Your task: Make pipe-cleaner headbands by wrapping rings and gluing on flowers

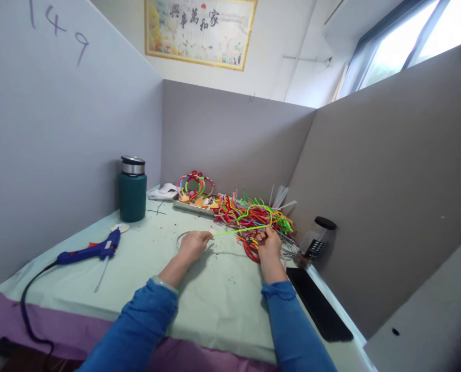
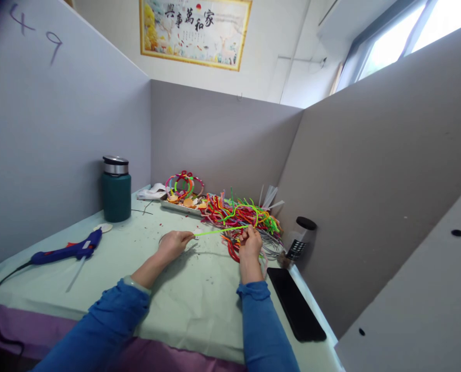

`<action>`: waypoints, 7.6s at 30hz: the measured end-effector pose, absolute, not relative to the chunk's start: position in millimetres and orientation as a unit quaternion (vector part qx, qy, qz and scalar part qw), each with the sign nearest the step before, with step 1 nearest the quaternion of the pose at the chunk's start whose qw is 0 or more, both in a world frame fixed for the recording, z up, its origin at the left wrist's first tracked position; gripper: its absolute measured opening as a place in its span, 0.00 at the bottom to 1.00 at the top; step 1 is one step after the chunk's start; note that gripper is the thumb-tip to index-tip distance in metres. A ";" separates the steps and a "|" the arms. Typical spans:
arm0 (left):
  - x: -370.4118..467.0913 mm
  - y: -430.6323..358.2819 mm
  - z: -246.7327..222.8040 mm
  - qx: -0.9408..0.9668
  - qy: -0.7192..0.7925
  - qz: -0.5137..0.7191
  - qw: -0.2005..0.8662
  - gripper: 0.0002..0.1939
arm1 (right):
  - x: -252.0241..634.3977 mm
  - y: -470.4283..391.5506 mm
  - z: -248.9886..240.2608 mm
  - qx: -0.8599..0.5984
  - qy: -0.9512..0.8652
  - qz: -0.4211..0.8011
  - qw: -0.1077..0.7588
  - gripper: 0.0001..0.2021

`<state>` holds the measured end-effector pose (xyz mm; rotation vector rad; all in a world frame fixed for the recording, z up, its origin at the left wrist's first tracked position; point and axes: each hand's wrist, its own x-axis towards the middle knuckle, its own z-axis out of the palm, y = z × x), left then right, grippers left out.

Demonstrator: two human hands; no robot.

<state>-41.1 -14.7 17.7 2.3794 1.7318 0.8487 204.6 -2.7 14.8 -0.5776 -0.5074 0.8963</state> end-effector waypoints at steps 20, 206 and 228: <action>-52.7 -12.4 25.0 0.797 0.498 0.266 0.216 0.17 | 233.5 4.4 7.1 -0.311 -0.137 0.394 0.854 0.13; -37.5 -16.3 36.5 0.590 0.381 0.580 0.413 0.17 | 114.6 -38.3 17.1 -0.345 -0.584 0.379 0.629 0.15; -31.7 -29.4 24.6 0.852 0.312 0.410 0.093 0.08 | 140.4 -11.5 5.5 -0.438 -0.598 0.282 0.609 0.14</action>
